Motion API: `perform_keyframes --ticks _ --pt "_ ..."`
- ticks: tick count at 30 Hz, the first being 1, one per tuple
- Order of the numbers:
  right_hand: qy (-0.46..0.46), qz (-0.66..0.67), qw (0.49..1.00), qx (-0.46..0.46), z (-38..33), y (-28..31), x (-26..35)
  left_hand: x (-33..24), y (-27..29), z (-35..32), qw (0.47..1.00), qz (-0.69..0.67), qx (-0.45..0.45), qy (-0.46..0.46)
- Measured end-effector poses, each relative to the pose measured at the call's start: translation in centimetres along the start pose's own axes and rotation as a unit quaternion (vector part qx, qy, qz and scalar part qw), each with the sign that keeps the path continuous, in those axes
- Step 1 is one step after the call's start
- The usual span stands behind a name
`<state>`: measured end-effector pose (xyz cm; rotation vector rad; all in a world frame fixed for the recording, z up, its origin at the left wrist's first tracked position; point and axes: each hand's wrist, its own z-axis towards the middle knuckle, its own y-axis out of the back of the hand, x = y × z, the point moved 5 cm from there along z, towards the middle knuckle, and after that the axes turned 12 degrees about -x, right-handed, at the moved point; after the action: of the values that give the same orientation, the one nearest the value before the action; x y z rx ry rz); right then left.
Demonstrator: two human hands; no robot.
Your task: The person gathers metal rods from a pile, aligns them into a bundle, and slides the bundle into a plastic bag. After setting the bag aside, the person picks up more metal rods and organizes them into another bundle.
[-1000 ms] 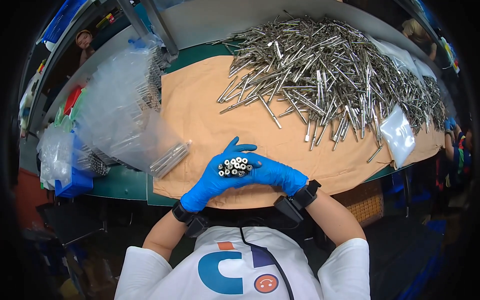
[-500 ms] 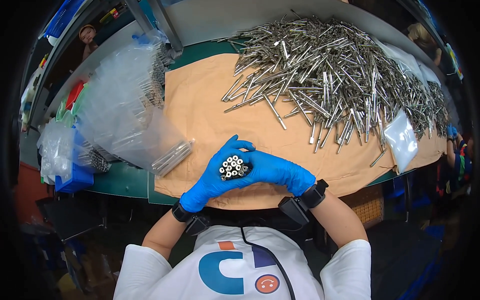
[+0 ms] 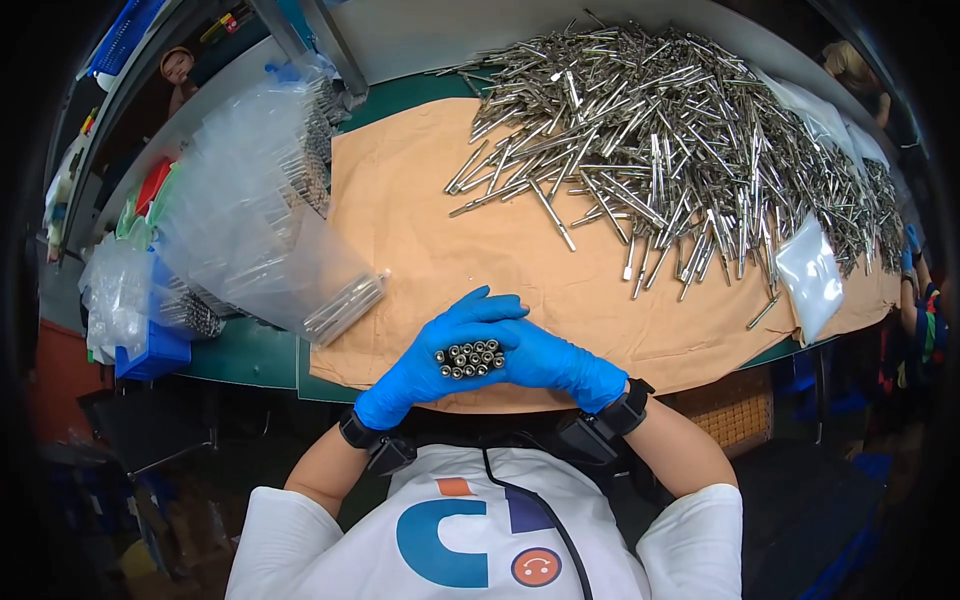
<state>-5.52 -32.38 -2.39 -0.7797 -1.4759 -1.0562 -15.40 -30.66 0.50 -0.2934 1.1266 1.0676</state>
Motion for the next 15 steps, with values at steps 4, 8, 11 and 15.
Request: perform_keyframes --ticks 4,8,11,15 --pt "0.03 0.009 0.999 0.009 -1.0 0.7 -0.3 -0.9 -1.1 -0.3 0.999 0.019 -0.011 0.027" --pt "0.023 0.065 0.998 0.004 -2.0 1.4 -1.6 -2.0 -2.2 0.6 0.995 0.069 -0.012 0.066" --pt "-0.012 0.12 0.993 -0.001 -2.6 1.8 -2.2 -2.4 -2.8 1.2 0.991 0.133 0.009 0.034" --pt "-0.04 0.178 0.983 -0.01 -2.8 1.9 -3.2 -2.3 -3.4 1.7 0.987 0.143 0.008 0.068"
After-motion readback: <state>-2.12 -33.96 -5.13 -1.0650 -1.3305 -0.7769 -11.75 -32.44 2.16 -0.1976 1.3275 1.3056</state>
